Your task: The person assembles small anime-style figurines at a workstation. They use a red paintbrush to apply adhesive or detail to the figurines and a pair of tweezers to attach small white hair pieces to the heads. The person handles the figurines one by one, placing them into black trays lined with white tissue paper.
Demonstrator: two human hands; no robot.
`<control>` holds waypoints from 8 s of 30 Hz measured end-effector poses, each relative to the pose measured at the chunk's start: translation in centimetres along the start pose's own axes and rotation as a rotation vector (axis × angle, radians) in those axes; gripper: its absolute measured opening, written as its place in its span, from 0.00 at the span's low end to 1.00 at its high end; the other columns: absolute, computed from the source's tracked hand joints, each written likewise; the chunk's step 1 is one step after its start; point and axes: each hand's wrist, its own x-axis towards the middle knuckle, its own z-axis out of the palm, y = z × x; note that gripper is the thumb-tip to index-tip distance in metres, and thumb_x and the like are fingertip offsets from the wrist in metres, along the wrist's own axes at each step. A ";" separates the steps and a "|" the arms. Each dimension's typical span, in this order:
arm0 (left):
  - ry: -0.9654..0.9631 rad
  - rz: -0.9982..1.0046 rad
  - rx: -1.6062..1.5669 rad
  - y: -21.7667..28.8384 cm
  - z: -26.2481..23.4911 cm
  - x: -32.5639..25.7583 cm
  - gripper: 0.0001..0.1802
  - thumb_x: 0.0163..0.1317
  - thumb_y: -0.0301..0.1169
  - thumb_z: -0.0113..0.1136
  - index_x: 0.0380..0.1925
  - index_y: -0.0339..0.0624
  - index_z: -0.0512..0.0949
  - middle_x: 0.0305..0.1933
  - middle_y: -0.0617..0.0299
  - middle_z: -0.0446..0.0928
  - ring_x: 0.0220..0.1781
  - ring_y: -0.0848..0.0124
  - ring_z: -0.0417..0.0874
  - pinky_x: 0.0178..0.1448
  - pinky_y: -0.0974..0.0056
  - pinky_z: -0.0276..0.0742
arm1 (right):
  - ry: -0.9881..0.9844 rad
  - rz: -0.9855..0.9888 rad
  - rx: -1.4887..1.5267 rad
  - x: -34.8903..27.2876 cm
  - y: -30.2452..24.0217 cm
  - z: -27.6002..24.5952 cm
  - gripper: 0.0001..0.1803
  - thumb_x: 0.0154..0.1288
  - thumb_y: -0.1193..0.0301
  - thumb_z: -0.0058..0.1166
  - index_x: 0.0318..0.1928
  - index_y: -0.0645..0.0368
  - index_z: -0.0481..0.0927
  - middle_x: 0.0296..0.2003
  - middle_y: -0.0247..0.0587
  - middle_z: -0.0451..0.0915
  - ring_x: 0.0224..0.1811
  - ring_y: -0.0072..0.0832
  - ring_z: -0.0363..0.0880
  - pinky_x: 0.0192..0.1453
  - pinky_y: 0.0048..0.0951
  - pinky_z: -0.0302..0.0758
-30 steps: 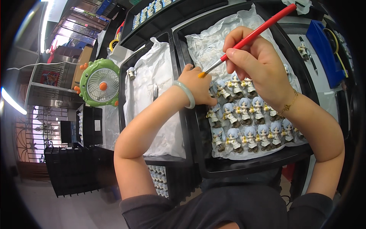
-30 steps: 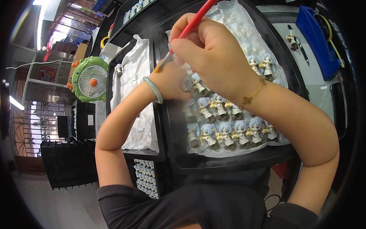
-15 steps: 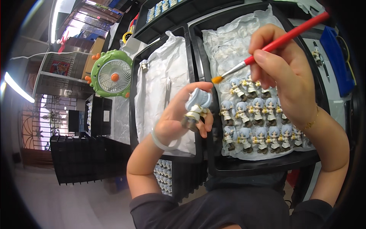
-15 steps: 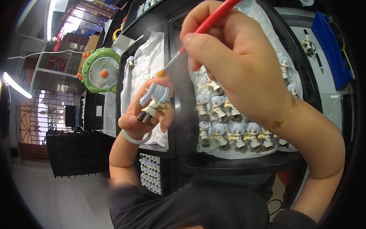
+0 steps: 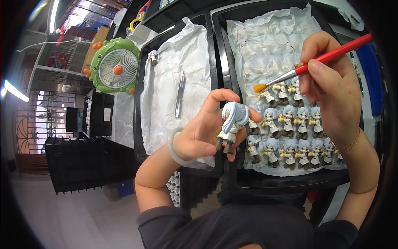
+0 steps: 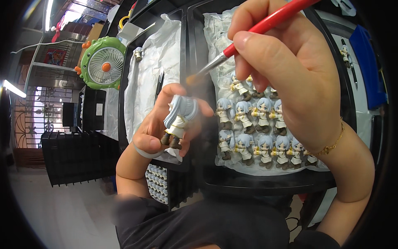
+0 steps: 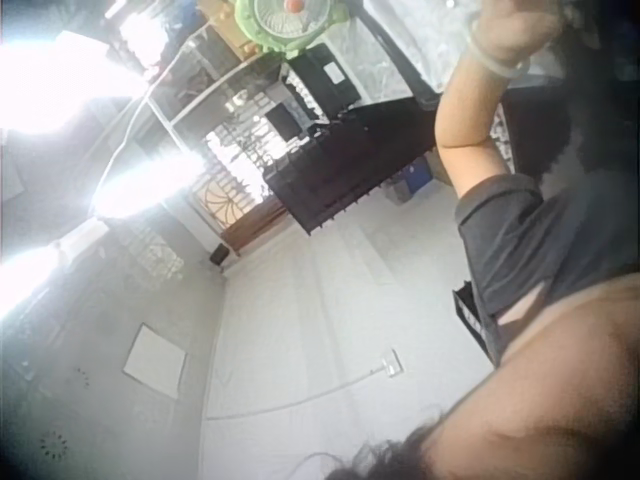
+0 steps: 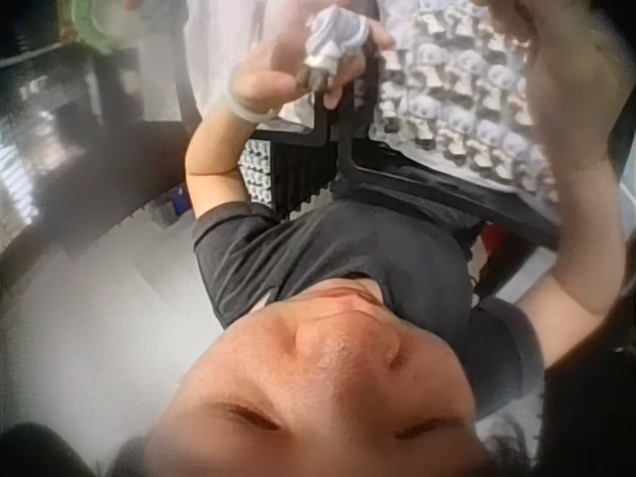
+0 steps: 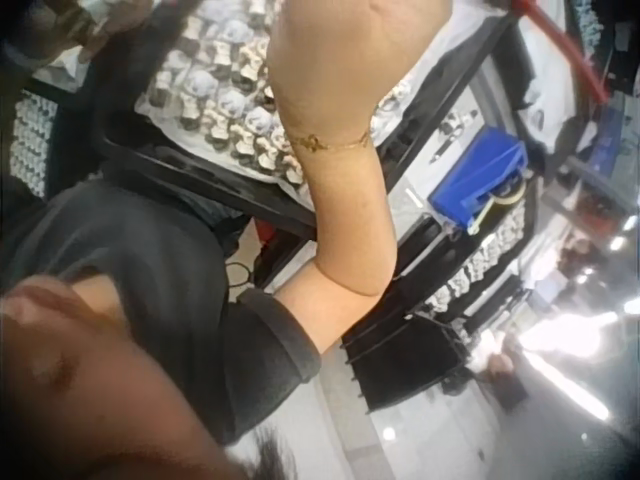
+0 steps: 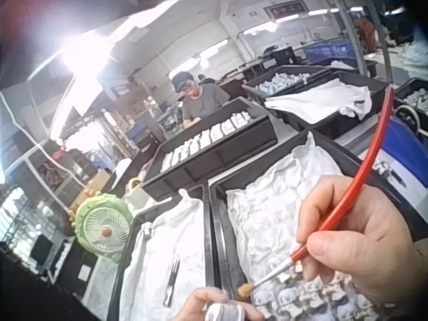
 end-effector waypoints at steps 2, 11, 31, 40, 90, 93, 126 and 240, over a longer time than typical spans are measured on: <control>0.019 0.020 0.018 0.0 0.2 0.0 0.47 0.38 0.27 0.67 0.57 0.50 0.48 0.59 0.51 0.57 0.35 0.70 0.69 0.34 0.67 0.77 | 0.019 -0.106 0.046 -0.2 -0.3 1.2 0.10 0.60 0.65 0.42 0.36 0.58 0.67 0.18 0.28 0.68 0.18 0.10 0.59 0.22 0.11 0.56; 0.136 0.130 0.234 -0.4 0.8 -0.1 0.49 0.30 0.22 0.65 0.56 0.50 0.51 0.57 0.43 0.59 0.31 0.69 0.71 0.31 0.68 0.74 | -0.002 -0.022 -0.011 0.2 0.7 0.3 0.10 0.60 0.65 0.42 0.36 0.58 0.67 0.18 0.27 0.67 0.18 0.10 0.59 0.22 0.11 0.56; 0.333 0.534 1.802 -0.9 0.7 -0.2 0.36 0.25 0.40 0.67 0.41 0.40 0.71 0.26 0.65 0.64 0.27 0.68 0.64 0.38 0.65 0.53 | -0.044 0.063 -0.081 0.4 1.1 -0.3 0.09 0.60 0.65 0.41 0.35 0.58 0.66 0.18 0.25 0.66 0.19 0.09 0.59 0.22 0.10 0.55; 0.304 0.511 1.794 -0.8 0.7 -0.1 0.35 0.25 0.46 0.67 0.37 0.40 0.73 0.24 0.64 0.63 0.26 0.67 0.64 0.36 0.65 0.52 | -0.064 0.045 -0.108 0.3 0.8 0.3 0.09 0.60 0.65 0.42 0.35 0.57 0.66 0.18 0.25 0.66 0.19 0.09 0.59 0.22 0.10 0.55; 0.047 0.066 2.166 0.4 -3.4 11.9 0.11 0.50 0.33 0.57 0.33 0.40 0.74 0.36 0.50 0.76 0.36 0.55 0.77 0.44 0.55 0.69 | 0.053 -0.061 0.042 1.2 0.3 -1.1 0.08 0.59 0.67 0.45 0.35 0.58 0.70 0.19 0.28 0.71 0.20 0.09 0.63 0.23 0.10 0.59; 0.006 -0.048 1.933 -1.8 -5.4 11.6 0.09 0.53 0.33 0.56 0.28 0.38 0.71 0.36 0.47 0.75 0.33 0.54 0.77 0.41 0.58 0.70 | 0.035 -0.129 0.140 0.8 0.8 -0.1 0.08 0.60 0.67 0.45 0.35 0.58 0.70 0.20 0.28 0.71 0.20 0.09 0.63 0.24 0.10 0.60; -0.002 0.384 0.843 -0.7 0.2 0.7 0.43 0.35 0.19 0.61 0.54 0.50 0.51 0.55 0.46 0.61 0.50 0.59 0.69 0.50 0.60 0.67 | -0.041 0.001 -0.066 0.5 0.7 -0.5 0.11 0.60 0.64 0.44 0.35 0.58 0.68 0.19 0.28 0.68 0.19 0.09 0.60 0.23 0.11 0.57; 0.933 -0.273 2.059 13.1 -29.6 2.4 0.27 0.46 0.44 0.60 0.47 0.48 0.70 0.43 0.48 0.75 0.48 0.53 0.75 0.48 0.57 0.71 | -0.112 0.066 0.094 0.7 0.7 -0.3 0.04 0.57 0.73 0.46 0.31 0.60 0.68 0.25 0.30 0.69 0.25 0.12 0.67 0.31 0.15 0.65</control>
